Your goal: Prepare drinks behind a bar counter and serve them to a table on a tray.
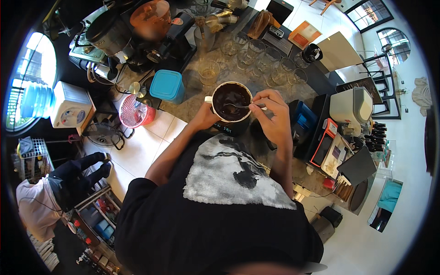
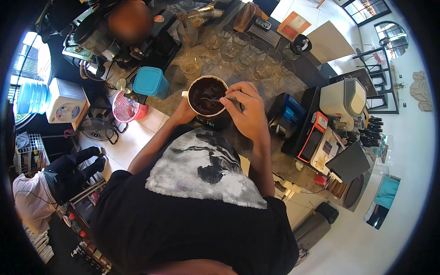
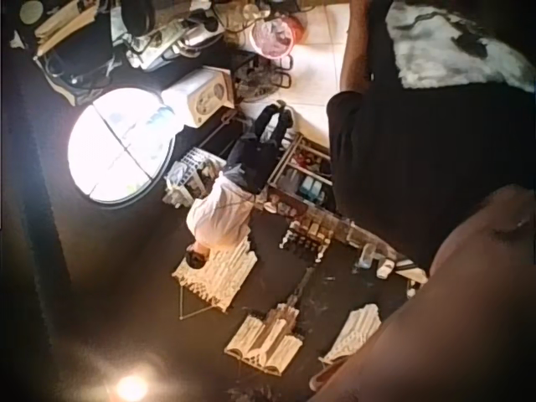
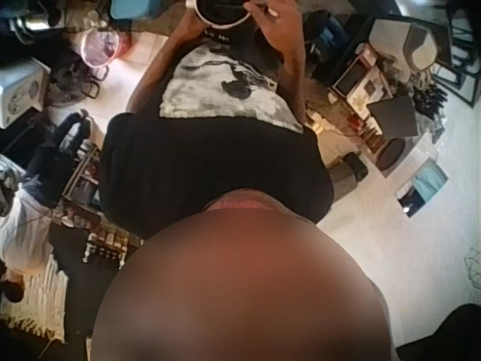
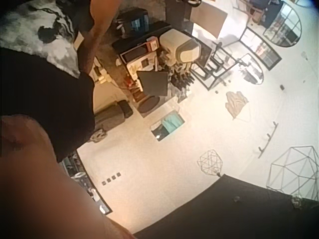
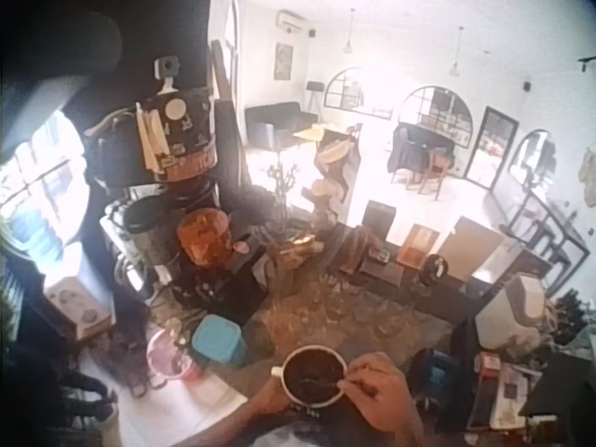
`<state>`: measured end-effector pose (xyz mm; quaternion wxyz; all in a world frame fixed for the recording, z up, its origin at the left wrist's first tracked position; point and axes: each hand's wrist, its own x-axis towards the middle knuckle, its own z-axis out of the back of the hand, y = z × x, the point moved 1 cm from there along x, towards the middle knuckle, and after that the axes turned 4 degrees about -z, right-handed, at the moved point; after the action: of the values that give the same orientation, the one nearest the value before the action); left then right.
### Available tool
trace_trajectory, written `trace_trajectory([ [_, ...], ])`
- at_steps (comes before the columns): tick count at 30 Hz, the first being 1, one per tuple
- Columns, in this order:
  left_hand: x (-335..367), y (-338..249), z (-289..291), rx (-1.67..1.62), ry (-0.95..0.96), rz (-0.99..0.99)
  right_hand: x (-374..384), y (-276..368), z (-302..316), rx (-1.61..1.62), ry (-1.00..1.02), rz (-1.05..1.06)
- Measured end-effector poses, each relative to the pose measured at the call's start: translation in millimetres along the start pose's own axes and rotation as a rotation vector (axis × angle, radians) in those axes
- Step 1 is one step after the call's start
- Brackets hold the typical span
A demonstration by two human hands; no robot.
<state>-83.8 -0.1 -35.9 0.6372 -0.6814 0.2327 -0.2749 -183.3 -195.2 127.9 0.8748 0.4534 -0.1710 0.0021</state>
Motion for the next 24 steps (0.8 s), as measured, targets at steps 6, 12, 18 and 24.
trace_trajectory([
  [6,0,5,0,-0.041,0.018,0.001,-1,-13,-6,-0.042,-0.031,-0.012],
  [12,-1,2,2,-0.005,0.028,0.004,0,-35,-18,-0.09,-0.148,-0.042],
  [18,1,6,0,-0.03,0.001,-0.04,2,-27,-19,-0.188,-0.145,0.018],
  [24,-1,10,1,-0.044,-0.002,0.014,-3,-16,-17,-0.108,0.027,0.046],
])
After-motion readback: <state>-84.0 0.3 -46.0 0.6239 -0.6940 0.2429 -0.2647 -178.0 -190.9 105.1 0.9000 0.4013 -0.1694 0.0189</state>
